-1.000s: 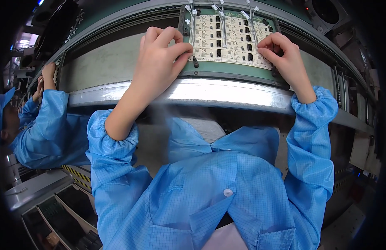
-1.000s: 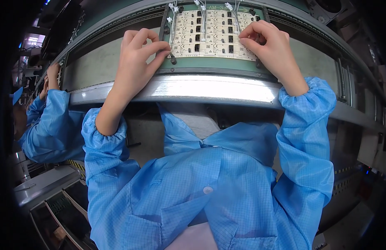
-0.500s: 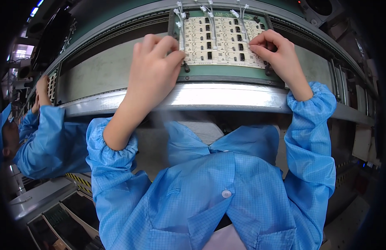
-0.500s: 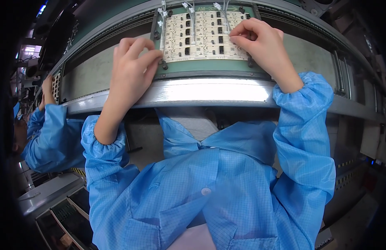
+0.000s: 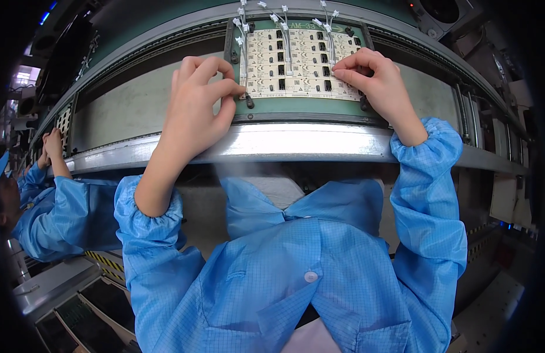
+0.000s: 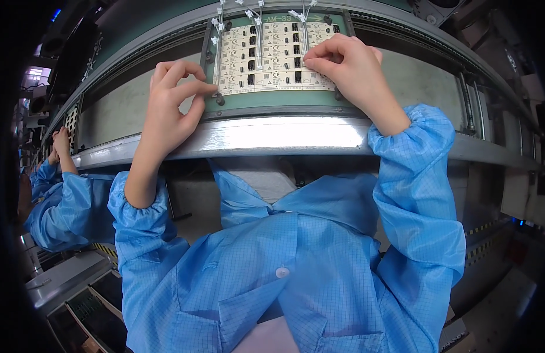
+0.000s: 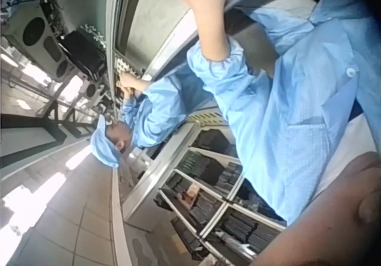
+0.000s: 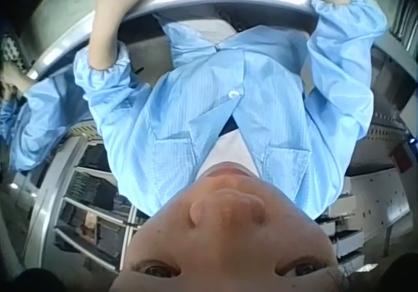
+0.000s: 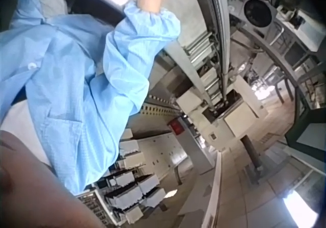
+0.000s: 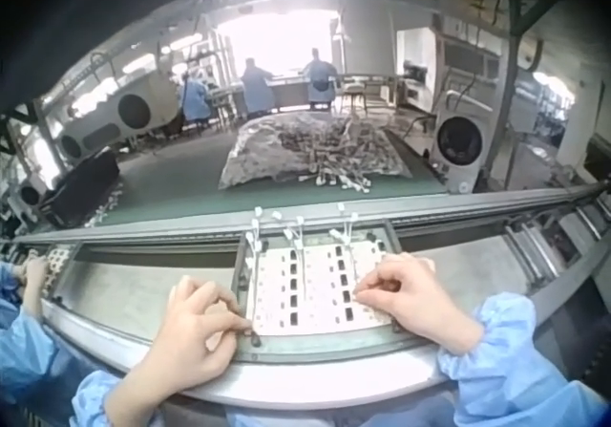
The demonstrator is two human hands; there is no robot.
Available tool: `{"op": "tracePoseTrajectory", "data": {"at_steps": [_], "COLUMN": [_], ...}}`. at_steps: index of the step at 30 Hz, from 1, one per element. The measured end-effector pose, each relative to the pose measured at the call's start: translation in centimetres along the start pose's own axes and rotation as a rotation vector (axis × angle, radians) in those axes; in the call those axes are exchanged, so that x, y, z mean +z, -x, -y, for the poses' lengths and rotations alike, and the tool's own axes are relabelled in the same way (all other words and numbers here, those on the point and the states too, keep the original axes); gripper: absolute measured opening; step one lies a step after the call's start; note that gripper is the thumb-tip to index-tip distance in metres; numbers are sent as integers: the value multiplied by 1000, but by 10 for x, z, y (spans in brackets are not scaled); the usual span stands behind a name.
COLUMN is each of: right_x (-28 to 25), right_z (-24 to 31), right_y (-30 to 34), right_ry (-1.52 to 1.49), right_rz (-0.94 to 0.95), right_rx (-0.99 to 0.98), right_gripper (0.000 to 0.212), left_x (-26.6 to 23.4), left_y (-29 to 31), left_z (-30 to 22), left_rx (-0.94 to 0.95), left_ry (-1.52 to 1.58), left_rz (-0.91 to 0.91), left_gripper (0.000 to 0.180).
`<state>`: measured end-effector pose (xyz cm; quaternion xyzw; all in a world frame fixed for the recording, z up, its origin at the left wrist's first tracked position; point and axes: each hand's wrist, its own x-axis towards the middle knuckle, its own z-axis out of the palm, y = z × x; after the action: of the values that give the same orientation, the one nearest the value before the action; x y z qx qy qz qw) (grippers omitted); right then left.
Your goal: Manually inserting electronic components into circuit board jigs on a factory assembly line.
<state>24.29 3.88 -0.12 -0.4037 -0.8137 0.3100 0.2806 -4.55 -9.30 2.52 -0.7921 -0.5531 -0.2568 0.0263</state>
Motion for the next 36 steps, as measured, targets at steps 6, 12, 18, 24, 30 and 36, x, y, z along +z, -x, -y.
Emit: {"op": "tracePoseTrajectory", "data": {"at_steps": [6, 12, 18, 24, 30, 36], "right_x": [9, 4, -6, -22, -61, -72], "right_z": [14, 20, 35, 56, 13, -46], "right_y": [9, 11, 31, 23, -70, -135], "right_ry": [357, 395, 445, 538, 267, 654], "right_rz": [-139, -148, -107, -25, -183, -475], "right_rx": [-221, -321, -371, -414, -30, -114], "right_gripper": [10, 6, 21, 28, 16, 18], "left_x": [-1, -6, -26, -35, 18, 56], "left_y": [12, 5, -18, -97, -221, -287], "left_z": [0, 3, 2, 2, 34, 52], "left_rx": [52, 64, 96, 174, -46, -161], "left_ry": [-74, -50, -18, -90, -310, -372], "left_rz": [-42, -15, 67, -22, 127, 165], "left_gripper": [20, 19, 12, 17, 33, 33]}}
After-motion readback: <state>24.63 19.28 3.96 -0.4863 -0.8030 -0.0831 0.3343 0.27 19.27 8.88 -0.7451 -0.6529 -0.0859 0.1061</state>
